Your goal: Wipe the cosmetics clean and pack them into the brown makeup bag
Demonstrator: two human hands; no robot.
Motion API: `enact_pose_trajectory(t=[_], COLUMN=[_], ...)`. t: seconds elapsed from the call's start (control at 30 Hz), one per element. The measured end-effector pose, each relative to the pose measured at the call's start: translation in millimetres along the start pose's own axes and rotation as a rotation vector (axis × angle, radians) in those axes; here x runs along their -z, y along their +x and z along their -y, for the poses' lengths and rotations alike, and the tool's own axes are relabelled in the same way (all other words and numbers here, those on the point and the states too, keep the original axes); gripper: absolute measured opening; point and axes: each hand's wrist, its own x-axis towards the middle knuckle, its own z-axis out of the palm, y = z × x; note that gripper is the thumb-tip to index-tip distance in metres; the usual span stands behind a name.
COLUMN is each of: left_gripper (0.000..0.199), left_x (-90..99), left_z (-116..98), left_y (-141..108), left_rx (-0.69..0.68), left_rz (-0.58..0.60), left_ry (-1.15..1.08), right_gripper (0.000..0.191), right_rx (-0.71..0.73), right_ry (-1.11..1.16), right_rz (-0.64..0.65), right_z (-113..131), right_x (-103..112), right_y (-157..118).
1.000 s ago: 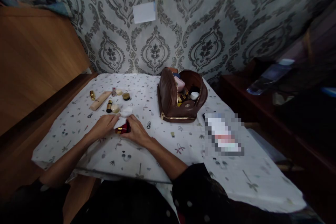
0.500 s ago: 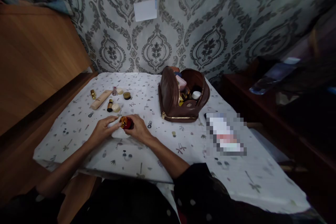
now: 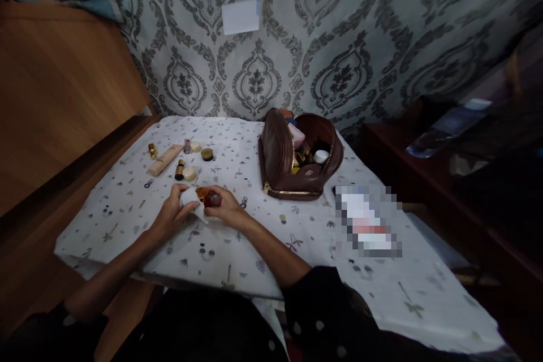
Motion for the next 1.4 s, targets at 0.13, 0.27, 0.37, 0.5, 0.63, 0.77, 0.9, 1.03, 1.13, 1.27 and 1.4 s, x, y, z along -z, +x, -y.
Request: enact_pose_trajectory(t=[0.13, 0.27, 0.37, 0.5, 0.63, 0.77, 0.9, 1.03, 1.13, 1.27, 1.4], left_gripper=[0.029, 0.022, 0.019, 0.024, 0.038, 0.045, 0.053, 0.058, 0.051, 0.051, 0.053], left_x=[3.0, 3.7, 1.7, -5.2, -12.6, -17.0, -20.5, -22.0, -20.7, -18.8, -19.6], left_z=[-7.0, -13.1, -12.3, -6.7, -4.6, -6.9, -6.9, -4.9, -4.4, -3.3, 0.5], left_y=[1.3, 6.3, 9.7, 9.2, 5.1, 1.0, 0.6, 4.4, 7.2, 8.0, 7.8], left_rx=[-0.041, -0.053, -0.034, 0.056, 0.165, 0.177, 0.287, 0.410, 0.436, 0.434, 0.359], left_rz=[-0.097, -0.184, -0.192, -0.101, -0.001, 0.077, 0.117, 0.070, 0.068, 0.038, 0.006], left_ry=[-0.065, -0.206, -0.308, -0.482, -0.701, -0.777, -0.931, -1.049, -1.051, -1.020, -1.010], right_gripper=[0.064, 0.058, 0.059, 0.063, 0.064, 0.060, 0.057, 0.061, 0.063, 0.065, 0.063], right_rx=[-0.046, -0.052, -0.017, 0.007, 0.075, 0.197, 0.269, 0.335, 0.344, 0.220, 0.105], right_ry=[0.113, 0.193, 0.212, 0.202, 0.118, -0.092, -0.407, -0.554, -0.501, -0.277, -0.083], right_rz=[0.041, 0.038, 0.005, -0.058, -0.094, -0.134, -0.156, -0.121, -0.059, -0.054, -0.036], right_z=[8.3, 10.4, 10.8, 11.2, 8.5, 3.9, 5.9, 12.5, 12.7, 7.8, 8.8], right_x=[-5.2, -7.9, -8.3, -8.6, -7.7, -4.8, -4.0, -6.5, -7.2, -5.7, -5.3], right_y=[-3.8, -4.6, -4.0, -3.1, -0.9, 0.9, -3.0, -7.8, -7.7, -5.0, -5.4])
